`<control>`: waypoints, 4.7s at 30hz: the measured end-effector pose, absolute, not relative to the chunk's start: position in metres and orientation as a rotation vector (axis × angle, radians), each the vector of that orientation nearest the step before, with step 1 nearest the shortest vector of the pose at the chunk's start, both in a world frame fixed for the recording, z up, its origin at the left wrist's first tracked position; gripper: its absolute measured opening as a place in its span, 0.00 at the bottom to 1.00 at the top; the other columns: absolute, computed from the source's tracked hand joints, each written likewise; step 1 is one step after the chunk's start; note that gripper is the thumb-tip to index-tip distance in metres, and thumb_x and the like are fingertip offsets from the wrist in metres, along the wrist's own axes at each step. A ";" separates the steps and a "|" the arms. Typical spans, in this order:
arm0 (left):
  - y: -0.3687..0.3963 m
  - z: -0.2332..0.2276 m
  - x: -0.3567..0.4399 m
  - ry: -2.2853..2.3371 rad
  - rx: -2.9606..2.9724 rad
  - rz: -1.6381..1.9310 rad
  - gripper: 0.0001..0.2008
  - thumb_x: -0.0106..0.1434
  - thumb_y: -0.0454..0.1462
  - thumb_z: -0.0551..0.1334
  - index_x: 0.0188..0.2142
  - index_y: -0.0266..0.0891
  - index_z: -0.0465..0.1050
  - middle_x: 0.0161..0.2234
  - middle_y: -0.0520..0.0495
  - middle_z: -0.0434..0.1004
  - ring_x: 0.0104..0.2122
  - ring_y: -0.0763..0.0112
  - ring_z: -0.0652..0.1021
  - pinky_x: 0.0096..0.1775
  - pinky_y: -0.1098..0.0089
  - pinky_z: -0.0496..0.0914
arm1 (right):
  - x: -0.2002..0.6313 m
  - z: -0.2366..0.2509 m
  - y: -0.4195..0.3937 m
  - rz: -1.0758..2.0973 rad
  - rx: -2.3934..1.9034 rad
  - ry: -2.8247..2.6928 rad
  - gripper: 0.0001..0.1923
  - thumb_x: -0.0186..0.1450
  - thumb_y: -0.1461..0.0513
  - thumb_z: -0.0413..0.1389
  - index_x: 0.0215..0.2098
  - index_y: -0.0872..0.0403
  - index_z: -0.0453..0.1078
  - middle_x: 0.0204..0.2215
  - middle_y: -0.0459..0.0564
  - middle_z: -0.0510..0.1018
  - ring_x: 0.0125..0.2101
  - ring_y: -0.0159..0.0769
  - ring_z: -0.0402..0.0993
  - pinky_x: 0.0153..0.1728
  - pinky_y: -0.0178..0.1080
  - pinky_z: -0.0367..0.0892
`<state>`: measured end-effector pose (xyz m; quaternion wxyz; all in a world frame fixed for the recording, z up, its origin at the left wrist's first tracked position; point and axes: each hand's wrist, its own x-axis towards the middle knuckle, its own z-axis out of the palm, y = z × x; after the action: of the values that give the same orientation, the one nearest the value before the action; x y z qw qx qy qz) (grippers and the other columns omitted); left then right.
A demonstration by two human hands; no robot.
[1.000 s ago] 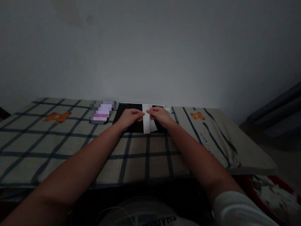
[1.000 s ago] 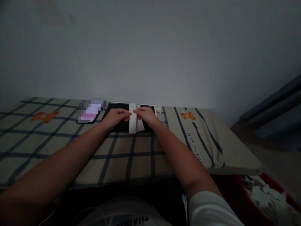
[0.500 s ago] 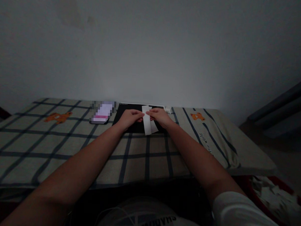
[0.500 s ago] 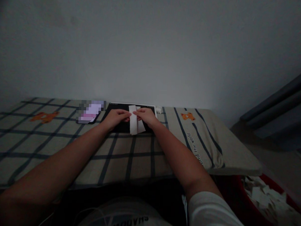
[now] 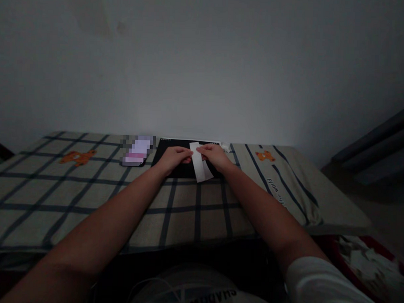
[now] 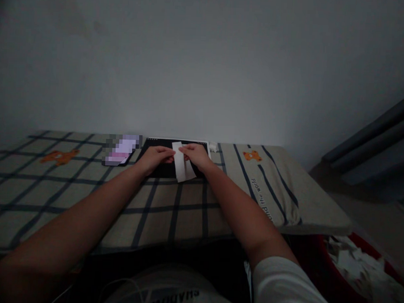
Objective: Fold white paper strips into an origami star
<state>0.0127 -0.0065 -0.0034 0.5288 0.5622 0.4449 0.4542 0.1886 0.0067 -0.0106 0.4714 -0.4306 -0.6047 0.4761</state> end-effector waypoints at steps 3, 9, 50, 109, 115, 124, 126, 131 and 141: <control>-0.005 -0.003 0.011 1.075 1.344 1.109 0.15 0.45 0.42 0.69 0.29 0.33 0.75 0.25 0.47 0.75 0.25 0.75 0.74 0.35 0.70 0.71 | 0.188 -0.014 0.008 1.164 -1.038 -1.495 0.13 0.52 0.55 0.60 0.25 0.57 0.69 0.22 0.45 0.72 0.23 0.26 0.65 0.27 0.33 0.62; -0.005 -0.003 0.010 1.059 1.337 1.105 0.15 0.43 0.41 0.70 0.28 0.33 0.75 0.26 0.48 0.76 0.25 0.76 0.73 0.35 0.69 0.70 | 0.187 -0.011 0.006 1.254 -0.970 -1.427 0.12 0.53 0.55 0.60 0.28 0.57 0.71 0.24 0.46 0.74 0.24 0.27 0.67 0.29 0.34 0.65; -0.007 -0.003 0.012 1.076 1.378 1.089 0.15 0.46 0.42 0.69 0.30 0.32 0.76 0.27 0.46 0.76 0.25 0.75 0.73 0.33 0.70 0.70 | 0.187 -0.011 0.007 1.050 -1.118 -1.473 0.11 0.54 0.58 0.59 0.24 0.59 0.71 0.20 0.45 0.72 0.20 0.25 0.64 0.23 0.30 0.61; -0.005 -0.002 0.011 1.134 1.433 1.117 0.12 0.46 0.40 0.69 0.28 0.34 0.76 0.27 0.46 0.77 0.25 0.75 0.73 0.34 0.69 0.70 | 0.188 -0.018 0.010 1.193 -1.090 -1.467 0.11 0.55 0.57 0.60 0.29 0.58 0.73 0.24 0.48 0.77 0.23 0.27 0.70 0.27 0.32 0.66; -0.004 -0.004 0.010 1.111 1.404 1.145 0.12 0.46 0.40 0.69 0.29 0.35 0.76 0.29 0.46 0.77 0.27 0.73 0.74 0.35 0.69 0.70 | 0.189 -0.019 0.010 1.219 -1.048 -1.487 0.09 0.56 0.59 0.59 0.29 0.59 0.74 0.25 0.49 0.78 0.23 0.27 0.70 0.27 0.32 0.67; -0.002 -0.005 0.010 1.132 1.421 1.155 0.11 0.47 0.40 0.68 0.29 0.35 0.76 0.28 0.47 0.77 0.26 0.74 0.74 0.36 0.68 0.70 | 0.189 -0.020 0.011 1.286 -1.042 -1.471 0.08 0.56 0.60 0.59 0.30 0.58 0.74 0.27 0.49 0.78 0.25 0.27 0.71 0.30 0.32 0.68; -0.001 -0.005 0.010 1.135 1.434 1.186 0.12 0.47 0.41 0.68 0.29 0.35 0.76 0.28 0.47 0.77 0.26 0.74 0.74 0.35 0.69 0.70 | 0.190 -0.019 0.010 1.296 -1.044 -1.469 0.08 0.56 0.61 0.59 0.30 0.58 0.74 0.27 0.49 0.78 0.25 0.27 0.72 0.30 0.32 0.69; -0.004 -0.003 0.011 1.125 1.389 1.161 0.13 0.46 0.41 0.69 0.29 0.34 0.76 0.28 0.46 0.77 0.26 0.74 0.74 0.35 0.69 0.70 | 0.190 -0.019 0.011 1.264 -1.032 -1.460 0.08 0.55 0.60 0.59 0.29 0.58 0.74 0.25 0.48 0.78 0.24 0.27 0.71 0.29 0.32 0.68; -0.005 -0.001 0.010 1.140 1.439 1.173 0.12 0.47 0.41 0.68 0.28 0.35 0.76 0.27 0.46 0.77 0.25 0.74 0.74 0.35 0.68 0.70 | 0.190 -0.021 0.011 1.312 -0.998 -1.465 0.10 0.54 0.58 0.61 0.30 0.58 0.74 0.27 0.49 0.78 0.26 0.28 0.71 0.30 0.33 0.68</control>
<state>0.0104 -0.0047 -0.0013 0.4631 0.5855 0.4638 0.4770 0.1901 0.0115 -0.0212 0.4514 -0.4040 -0.5927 0.5308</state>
